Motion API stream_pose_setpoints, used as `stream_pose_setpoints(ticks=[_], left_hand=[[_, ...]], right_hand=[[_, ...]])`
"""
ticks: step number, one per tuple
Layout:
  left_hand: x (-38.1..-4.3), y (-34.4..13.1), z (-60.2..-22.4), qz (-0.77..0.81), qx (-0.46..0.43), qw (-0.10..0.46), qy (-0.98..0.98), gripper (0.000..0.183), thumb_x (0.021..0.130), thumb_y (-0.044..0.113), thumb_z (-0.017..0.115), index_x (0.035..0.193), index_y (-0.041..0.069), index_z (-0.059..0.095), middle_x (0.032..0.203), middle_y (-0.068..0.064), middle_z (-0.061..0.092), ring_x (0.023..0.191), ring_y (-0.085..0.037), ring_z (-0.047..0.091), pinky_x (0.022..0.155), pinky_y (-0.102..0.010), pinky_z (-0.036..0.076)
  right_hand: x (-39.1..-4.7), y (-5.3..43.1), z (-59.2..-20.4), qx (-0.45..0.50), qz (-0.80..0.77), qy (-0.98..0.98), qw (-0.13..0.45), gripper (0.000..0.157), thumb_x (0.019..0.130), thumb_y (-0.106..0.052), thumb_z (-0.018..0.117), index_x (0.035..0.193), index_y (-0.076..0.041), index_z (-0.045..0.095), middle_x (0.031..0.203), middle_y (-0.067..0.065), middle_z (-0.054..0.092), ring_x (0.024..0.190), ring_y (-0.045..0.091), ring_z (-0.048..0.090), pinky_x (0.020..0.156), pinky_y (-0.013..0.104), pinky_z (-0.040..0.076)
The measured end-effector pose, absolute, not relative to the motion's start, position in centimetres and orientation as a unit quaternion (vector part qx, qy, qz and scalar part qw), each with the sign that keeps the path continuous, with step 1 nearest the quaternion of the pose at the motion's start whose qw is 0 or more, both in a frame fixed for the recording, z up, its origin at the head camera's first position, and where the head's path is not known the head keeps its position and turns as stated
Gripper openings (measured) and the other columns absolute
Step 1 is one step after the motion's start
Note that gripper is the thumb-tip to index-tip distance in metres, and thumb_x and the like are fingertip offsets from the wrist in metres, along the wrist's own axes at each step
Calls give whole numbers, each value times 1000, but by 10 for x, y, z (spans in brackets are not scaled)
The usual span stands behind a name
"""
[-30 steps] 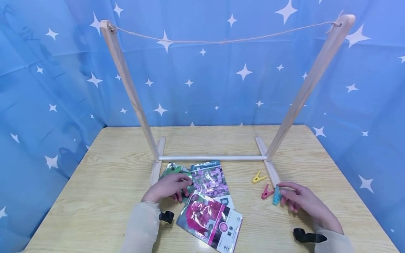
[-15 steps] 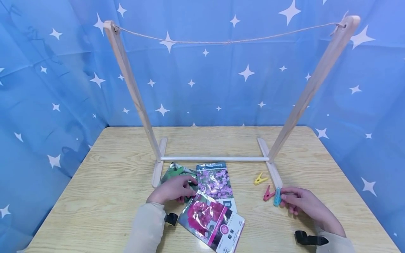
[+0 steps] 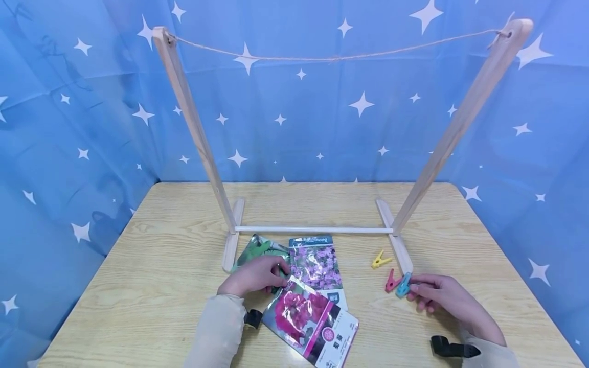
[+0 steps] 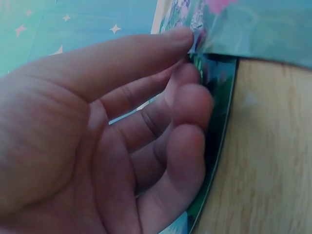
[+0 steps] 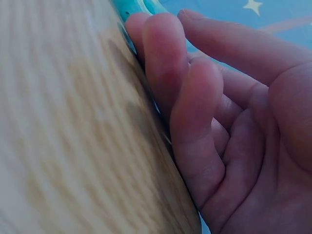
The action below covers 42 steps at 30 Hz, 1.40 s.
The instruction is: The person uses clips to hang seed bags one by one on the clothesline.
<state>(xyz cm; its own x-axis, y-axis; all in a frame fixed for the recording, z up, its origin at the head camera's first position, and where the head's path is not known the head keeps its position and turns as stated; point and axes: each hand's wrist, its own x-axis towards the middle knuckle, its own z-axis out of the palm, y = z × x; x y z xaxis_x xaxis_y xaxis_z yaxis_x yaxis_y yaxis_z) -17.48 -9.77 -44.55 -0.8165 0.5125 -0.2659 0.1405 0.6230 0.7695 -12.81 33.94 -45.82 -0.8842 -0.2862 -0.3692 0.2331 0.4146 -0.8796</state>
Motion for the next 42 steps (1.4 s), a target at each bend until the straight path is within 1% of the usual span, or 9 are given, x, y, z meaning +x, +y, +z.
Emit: stream_pose_setpoints(ticks=[6, 10, 14, 19, 24, 27, 31, 37, 42], left_hand=[[-175, -96, -443, 379, 183, 233, 877, 14, 79, 23, 68, 89, 18, 61, 66, 0, 57, 48, -18, 55, 50, -31, 46], [-174, -93, -443, 367, 179, 221, 886, 11, 78, 26, 68, 84, 21, 61, 67, 2, 58, 48, -16, 55, 51, -30, 46], [-176, -92, -444, 346, 189, 203, 896, 9, 78, 25, 68, 81, 21, 60, 64, 4, 57, 48, -14, 54, 53, -27, 44], [-177, -95, -445, 349, 203, 210, 890, 9, 79, 22, 67, 79, 19, 58, 63, 4, 56, 48, -13, 54, 53, -27, 44], [-179, -101, -445, 381, 221, 226, 869, 8, 82, 18, 64, 82, 15, 57, 67, 1, 57, 53, -14, 55, 55, -28, 46], [-180, -104, -444, 397, 223, 235, 859, 8, 83, 18, 63, 84, 14, 57, 69, -1, 59, 56, -15, 56, 56, -28, 47], [-179, -105, -444, 420, 211, 244, 848, 6, 84, 16, 62, 85, 13, 56, 69, -3, 60, 56, -18, 56, 56, -30, 48], [-178, -109, -445, 450, 193, 241, 838, 5, 85, 11, 59, 90, 10, 58, 72, -5, 61, 56, -19, 55, 55, -32, 48], [-180, -113, -447, 437, 207, 229, 845, 16, 87, 10, 56, 102, 12, 62, 75, 0, 62, 60, -17, 57, 57, -31, 49]], right_hand=[[-128, 341, -457, -8, -537, 808, 242, 53, 90, -28, 52, 125, 9, 40, 72, 10, 53, 55, 15, 50, 51, 31, 46], [-128, 342, -457, -11, -532, 810, 247, 51, 91, -26, 52, 125, 9, 40, 69, 8, 51, 52, 14, 49, 50, 32, 46], [-128, 342, -458, -14, -530, 812, 245, 48, 91, -24, 52, 123, 10, 41, 71, 10, 54, 54, 15, 51, 51, 32, 47], [-130, 344, -460, -13, -554, 797, 240, 48, 92, -24, 50, 122, 12, 41, 83, 14, 58, 63, 18, 56, 55, 33, 49], [-128, 347, -461, -28, -592, 767, 245, 49, 95, -25, 43, 123, 15, 39, 96, 18, 60, 77, 23, 62, 60, 35, 51], [-128, 349, -460, -17, -594, 763, 254, 48, 94, -26, 45, 124, 11, 41, 102, 17, 61, 86, 24, 62, 65, 36, 51], [-127, 349, -462, -4, -576, 778, 252, 46, 91, -26, 51, 124, 6, 45, 106, 16, 60, 89, 24, 61, 67, 36, 51], [-126, 350, -464, -38, -574, 782, 240, 39, 90, -19, 53, 115, 10, 47, 101, 20, 61, 86, 24, 62, 64, 35, 51], [-127, 350, -465, -20, -566, 788, 242, 35, 88, -23, 56, 107, 6, 49, 92, 19, 63, 82, 25, 61, 64, 36, 51]])
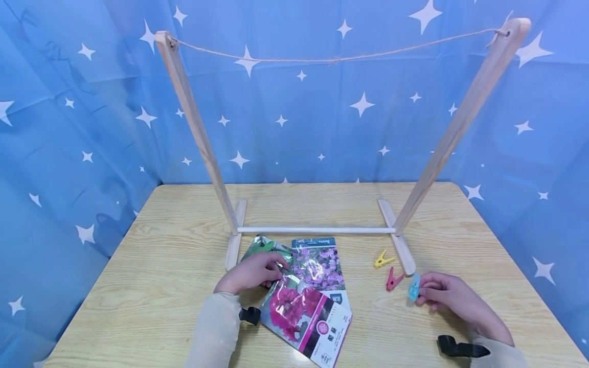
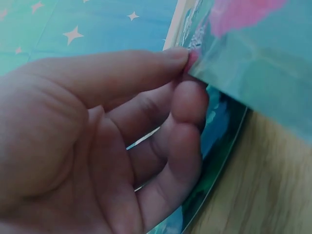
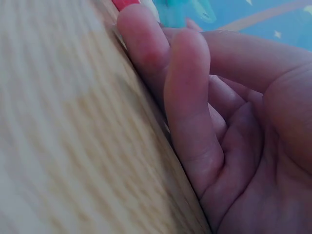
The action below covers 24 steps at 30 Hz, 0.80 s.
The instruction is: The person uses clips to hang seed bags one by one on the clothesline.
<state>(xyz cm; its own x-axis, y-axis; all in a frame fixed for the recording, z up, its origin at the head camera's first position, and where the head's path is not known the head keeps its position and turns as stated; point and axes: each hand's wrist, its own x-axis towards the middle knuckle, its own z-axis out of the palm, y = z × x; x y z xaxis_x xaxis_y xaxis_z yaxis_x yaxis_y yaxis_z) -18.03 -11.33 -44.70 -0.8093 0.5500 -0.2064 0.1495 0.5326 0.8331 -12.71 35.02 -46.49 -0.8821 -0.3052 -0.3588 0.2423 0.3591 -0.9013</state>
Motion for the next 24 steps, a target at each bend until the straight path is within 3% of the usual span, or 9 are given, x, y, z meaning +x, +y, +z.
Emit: stream_pose_setpoints(ticks=[13, 24], left_hand=[[-183, -128, -446, 447, 205, 228, 841, 20, 90, 9, 50, 107, 14, 60, 75, -4, 59, 63, -18, 56, 60, -32, 48], [-186, -159, -443, 476, 139, 193, 847, 26, 93, 8, 46, 115, 12, 57, 79, -9, 57, 63, -23, 53, 60, -38, 45]], right_hand=[[-128, 350, -468, -23, -580, 779, 238, 34, 89, -22, 54, 107, 5, 45, 93, 21, 60, 81, 27, 61, 63, 39, 51], [-126, 348, -465, -17, -536, 812, 231, 35, 91, -33, 50, 101, 1, 48, 62, 2, 45, 46, 11, 45, 42, 31, 42]])
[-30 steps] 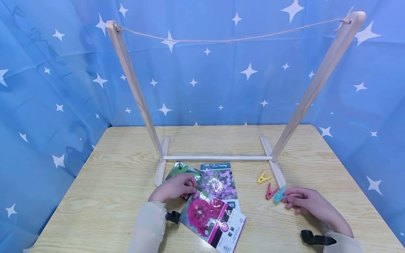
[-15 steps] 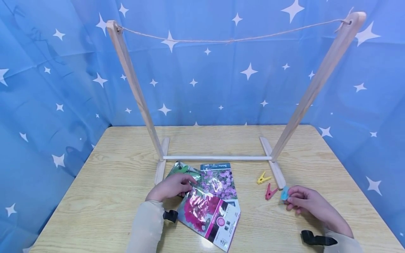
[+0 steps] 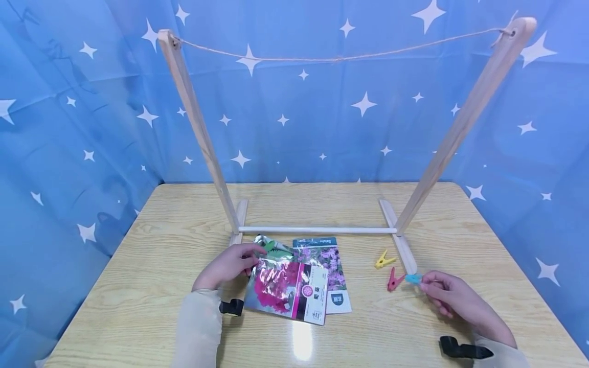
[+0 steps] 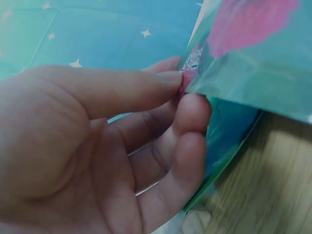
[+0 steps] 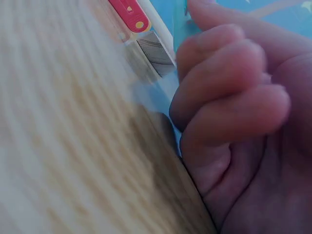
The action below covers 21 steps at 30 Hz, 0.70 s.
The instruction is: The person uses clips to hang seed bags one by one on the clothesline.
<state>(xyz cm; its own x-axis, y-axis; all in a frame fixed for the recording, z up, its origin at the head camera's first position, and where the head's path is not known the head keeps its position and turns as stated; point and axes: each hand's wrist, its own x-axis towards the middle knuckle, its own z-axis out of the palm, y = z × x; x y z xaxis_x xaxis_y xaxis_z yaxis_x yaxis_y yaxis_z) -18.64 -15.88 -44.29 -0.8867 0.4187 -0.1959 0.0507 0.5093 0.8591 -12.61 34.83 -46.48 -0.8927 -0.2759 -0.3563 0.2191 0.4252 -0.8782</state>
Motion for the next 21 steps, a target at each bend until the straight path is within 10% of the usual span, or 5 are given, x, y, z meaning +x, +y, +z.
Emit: stream_pose_setpoints(ticks=[21], left_hand=[[-185, -160, -438, 466, 101, 187, 859, 29, 93, 7, 44, 119, 10, 55, 72, -7, 54, 61, -22, 52, 58, -35, 44]], right_hand=[[-122, 363, -471, -93, -695, 692, 171, 17, 99, -15, 31, 96, -1, 39, 65, -4, 40, 48, 12, 39, 38, 42, 18]])
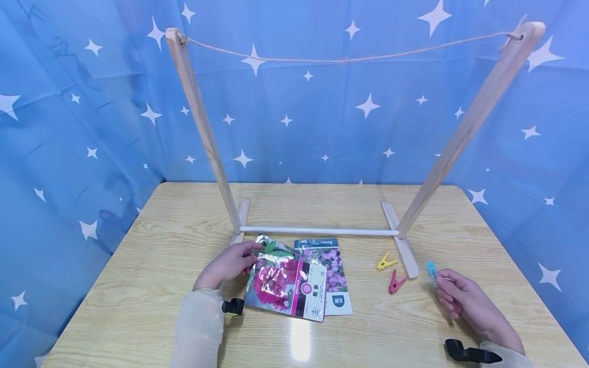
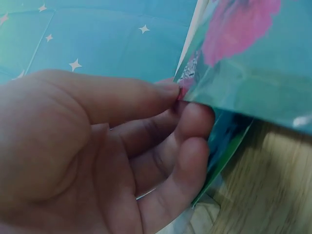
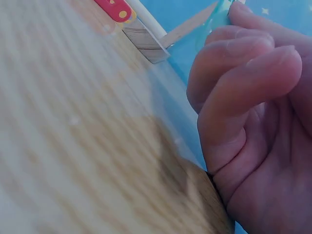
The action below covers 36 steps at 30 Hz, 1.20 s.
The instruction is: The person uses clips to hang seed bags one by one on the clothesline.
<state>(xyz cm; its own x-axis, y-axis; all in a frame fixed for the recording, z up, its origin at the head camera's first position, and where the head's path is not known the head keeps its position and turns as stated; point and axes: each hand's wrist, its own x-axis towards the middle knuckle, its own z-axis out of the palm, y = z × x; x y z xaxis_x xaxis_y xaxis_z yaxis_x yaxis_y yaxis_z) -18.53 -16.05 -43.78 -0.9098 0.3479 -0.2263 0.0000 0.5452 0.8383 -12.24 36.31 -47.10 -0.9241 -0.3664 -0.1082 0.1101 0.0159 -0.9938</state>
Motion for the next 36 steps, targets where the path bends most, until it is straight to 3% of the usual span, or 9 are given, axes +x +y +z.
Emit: stream_pose_setpoints(ticks=[6, 9, 12, 19, 24, 36], left_hand=[[-184, -160, -437, 451, 121, 185, 865, 28, 93, 6, 45, 115, 13, 59, 72, -6, 55, 61, -23, 52, 57, -38, 45], [-184, -161, -436, 452, 121, 182, 865, 27, 92, 6, 45, 113, 14, 60, 72, -7, 54, 61, -24, 52, 58, -38, 45], [-184, -162, -437, 452, 115, 178, 866, 26, 92, 5, 45, 111, 14, 61, 72, -8, 54, 60, -24, 52, 58, -37, 45], [-185, -163, -439, 454, 113, 177, 866, 25, 92, 6, 46, 110, 14, 61, 73, -7, 55, 61, -23, 52, 58, -36, 45], [-185, -164, -438, 461, 99, 173, 865, 24, 92, 7, 45, 107, 16, 61, 73, -7, 54, 61, -23, 51, 58, -35, 44], [-186, -170, -433, 484, 63, 161, 858, 19, 87, 6, 49, 101, 14, 59, 80, -7, 54, 64, -23, 54, 61, -36, 47]], right_hand=[[-121, 365, -469, -70, -685, 706, 164, 16, 98, -16, 34, 102, -3, 42, 67, -3, 43, 48, 14, 39, 37, 41, 23], [-122, 365, -468, -47, -673, 721, 157, 19, 97, -18, 37, 105, -2, 44, 75, -1, 50, 59, 11, 49, 40, 35, 37], [-124, 365, -468, -36, -677, 721, 146, 21, 97, -17, 39, 107, 0, 46, 87, 1, 55, 74, 10, 55, 52, 31, 48], [-126, 369, -470, -57, -689, 705, 158, 29, 98, -17, 35, 116, 5, 44, 118, -5, 55, 104, 11, 55, 67, 33, 50], [-128, 370, -472, -60, -694, 699, 164, 33, 98, -17, 34, 119, 8, 40, 118, 2, 56, 103, 14, 56, 72, 34, 50], [-128, 370, -472, -74, -719, 671, 166, 23, 98, -10, 35, 110, 4, 47, 115, 5, 58, 100, 16, 57, 72, 34, 50]])
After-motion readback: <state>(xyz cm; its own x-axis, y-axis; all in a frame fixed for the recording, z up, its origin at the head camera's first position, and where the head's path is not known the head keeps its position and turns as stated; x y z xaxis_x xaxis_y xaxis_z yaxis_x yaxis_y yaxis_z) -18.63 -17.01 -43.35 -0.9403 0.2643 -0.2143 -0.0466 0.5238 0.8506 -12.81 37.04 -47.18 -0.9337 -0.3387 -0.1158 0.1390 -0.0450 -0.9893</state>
